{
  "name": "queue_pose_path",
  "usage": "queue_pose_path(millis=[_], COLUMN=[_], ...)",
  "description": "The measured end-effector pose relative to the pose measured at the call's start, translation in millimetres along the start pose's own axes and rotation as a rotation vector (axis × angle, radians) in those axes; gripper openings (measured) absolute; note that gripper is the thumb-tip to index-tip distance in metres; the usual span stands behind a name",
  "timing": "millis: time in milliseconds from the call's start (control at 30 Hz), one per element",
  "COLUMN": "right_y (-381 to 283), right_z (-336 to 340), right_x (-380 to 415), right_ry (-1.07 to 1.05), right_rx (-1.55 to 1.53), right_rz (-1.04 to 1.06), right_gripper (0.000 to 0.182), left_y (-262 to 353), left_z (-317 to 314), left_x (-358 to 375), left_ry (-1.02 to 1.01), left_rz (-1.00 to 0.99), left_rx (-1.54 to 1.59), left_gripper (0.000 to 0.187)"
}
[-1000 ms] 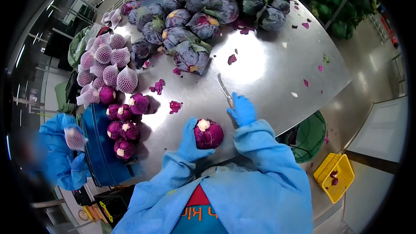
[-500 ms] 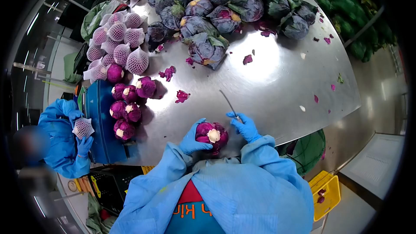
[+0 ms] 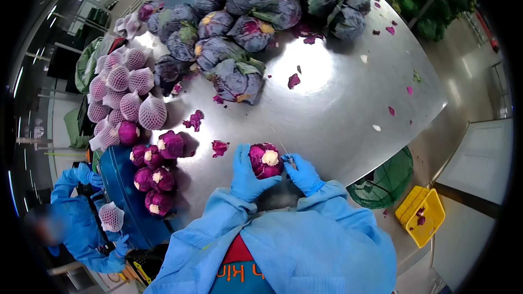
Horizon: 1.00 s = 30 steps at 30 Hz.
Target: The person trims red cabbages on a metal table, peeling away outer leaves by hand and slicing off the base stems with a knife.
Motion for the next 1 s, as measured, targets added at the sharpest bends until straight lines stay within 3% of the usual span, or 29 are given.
queue_pose_path(millis=[33, 133, 167, 367, 467, 667, 767, 867, 967, 1000], right_y=[-13, -35, -43, -46, -35, -31, -18, -24, 10, 15], right_z=[9, 14, 14, 18, 18, 20, 19, 14, 21, 29], right_x=[4, 14, 19, 26, 20, 11, 5, -6, -37, -44], right_ry=[0.068, -0.002, 0.022, 0.153, 0.064, 0.032, -0.066, 0.061, 0.118, 0.159], right_rx=[0.223, 0.518, 0.592, 0.63, 0.653, 0.658, 0.669, 0.851, 0.758, 0.537], right_rz=[0.111, 0.079, 0.189, 0.381, 0.294, 0.322, 0.17, 0.147, -0.084, -0.12], right_gripper=[0.027, 0.035, 0.04, 0.038, 0.034, 0.038, 0.042, 0.043, 0.044, 0.045], left_y=[3, 7, 7, 10, 11, 18, 19, 24, 30, 32], left_z=[-5, -10, -10, -13, -16, -17, -19, -21, -19, -19], left_x=[-4, -18, -21, -31, -34, -39, -39, -36, -34, -30], left_ry=[-0.011, -0.051, -0.072, -0.153, -0.152, -0.159, -0.181, -0.151, -0.19, -0.193], left_rz=[-0.032, -0.031, -0.014, 0.016, -0.001, 0.008, 0.041, 0.009, 0.02, -0.023], left_rx=[0.023, 0.058, 0.057, 0.026, -0.027, -0.057, -0.033, -0.058, -0.082, -0.07], left_gripper=[0.115, 0.111, 0.111, 0.116, 0.115, 0.112, 0.111, 0.11, 0.111, 0.112])
Point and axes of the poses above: each hand's wrist, its own x-axis away from the middle knuckle, its own z-axis out of the back of the hand, y = z × x, the point moved 9 cm from there along -x, towards the middle knuckle, and after that the axes turned 11 degrees about -x, right-handed, at the moved point
